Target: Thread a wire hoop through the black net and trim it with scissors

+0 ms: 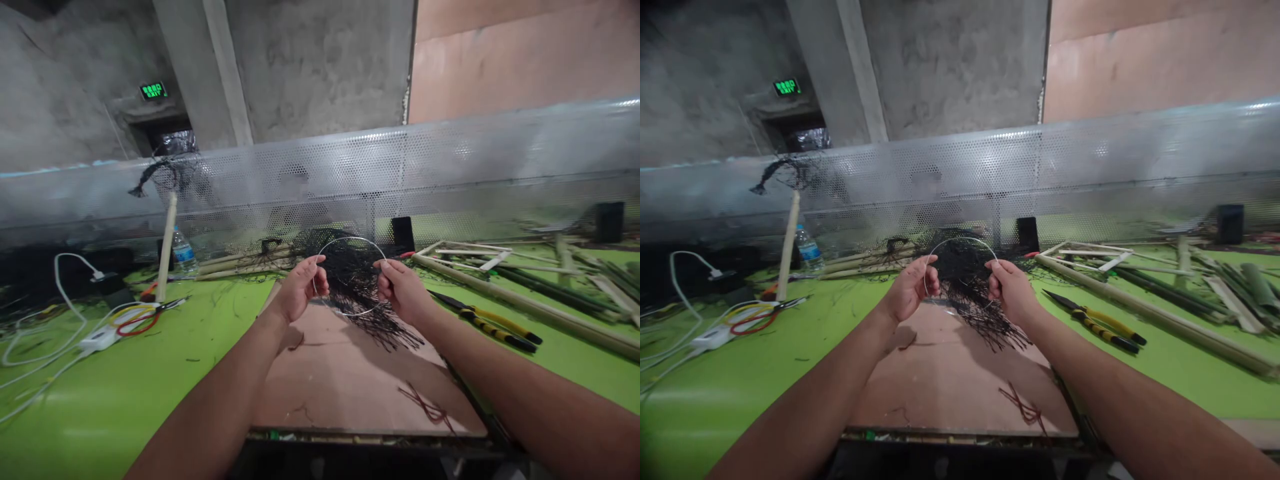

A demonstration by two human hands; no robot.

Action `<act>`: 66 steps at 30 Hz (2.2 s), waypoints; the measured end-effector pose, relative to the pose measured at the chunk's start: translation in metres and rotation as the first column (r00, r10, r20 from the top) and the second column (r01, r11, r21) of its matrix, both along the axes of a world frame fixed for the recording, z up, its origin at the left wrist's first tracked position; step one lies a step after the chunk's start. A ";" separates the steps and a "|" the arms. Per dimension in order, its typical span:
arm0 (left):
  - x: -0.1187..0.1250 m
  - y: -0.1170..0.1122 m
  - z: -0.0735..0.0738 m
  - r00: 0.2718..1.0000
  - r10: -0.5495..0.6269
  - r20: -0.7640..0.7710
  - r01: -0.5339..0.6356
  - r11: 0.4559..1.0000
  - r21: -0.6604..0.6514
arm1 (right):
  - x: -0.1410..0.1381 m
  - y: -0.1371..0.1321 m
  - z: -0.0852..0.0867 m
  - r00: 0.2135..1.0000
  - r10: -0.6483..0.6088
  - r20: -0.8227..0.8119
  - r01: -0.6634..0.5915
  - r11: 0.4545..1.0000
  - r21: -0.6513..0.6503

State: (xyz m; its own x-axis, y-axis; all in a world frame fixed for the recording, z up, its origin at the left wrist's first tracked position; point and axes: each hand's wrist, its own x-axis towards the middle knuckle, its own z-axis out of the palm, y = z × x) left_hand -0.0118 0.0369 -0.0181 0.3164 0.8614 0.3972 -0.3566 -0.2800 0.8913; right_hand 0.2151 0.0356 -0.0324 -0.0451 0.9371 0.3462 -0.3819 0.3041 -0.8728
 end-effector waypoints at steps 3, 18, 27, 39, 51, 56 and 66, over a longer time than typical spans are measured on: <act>0.003 -0.002 0.002 0.997 0.066 -0.030 -0.065 0.998 0.022 | -0.006 -0.006 0.001 0.996 -0.002 0.092 -0.001 0.999 0.034; -0.004 0.018 0.000 0.912 0.344 0.224 -0.349 0.937 -0.020 | -0.002 -0.002 -0.004 0.963 0.250 -0.099 -0.258 0.963 -0.079; 0.000 0.017 -0.008 0.915 0.387 0.115 -0.377 0.921 -0.096 | -0.007 -0.011 0.000 0.973 0.216 -0.079 -0.221 0.973 -0.060; 0.005 0.001 -0.001 0.873 0.368 -0.321 -0.302 0.923 0.238 | -0.010 -0.012 -0.004 0.982 0.174 0.077 -0.168 0.983 -0.073; 0.000 -0.002 0.008 0.945 0.129 -0.300 -0.155 0.986 -0.063 | -0.014 -0.016 0.001 0.967 0.128 0.222 -0.103 0.988 -0.119; -0.001 -0.001 0.009 0.947 0.131 -0.292 -0.161 0.983 -0.084 | -0.013 -0.016 0.000 0.959 0.153 0.238 -0.138 0.987 -0.079; -0.008 0.014 0.005 0.929 0.369 0.016 -0.366 0.926 -0.088 | -0.005 -0.004 -0.011 0.959 0.283 0.016 -0.281 0.956 -0.086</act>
State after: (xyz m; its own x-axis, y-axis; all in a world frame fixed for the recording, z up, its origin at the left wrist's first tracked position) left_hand -0.0203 0.0505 -0.0133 -0.0403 0.9450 0.3247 -0.2713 -0.3231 0.9066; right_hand 0.2099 0.0318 -0.0433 -0.3203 0.9099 0.2636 -0.4167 0.1145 -0.9018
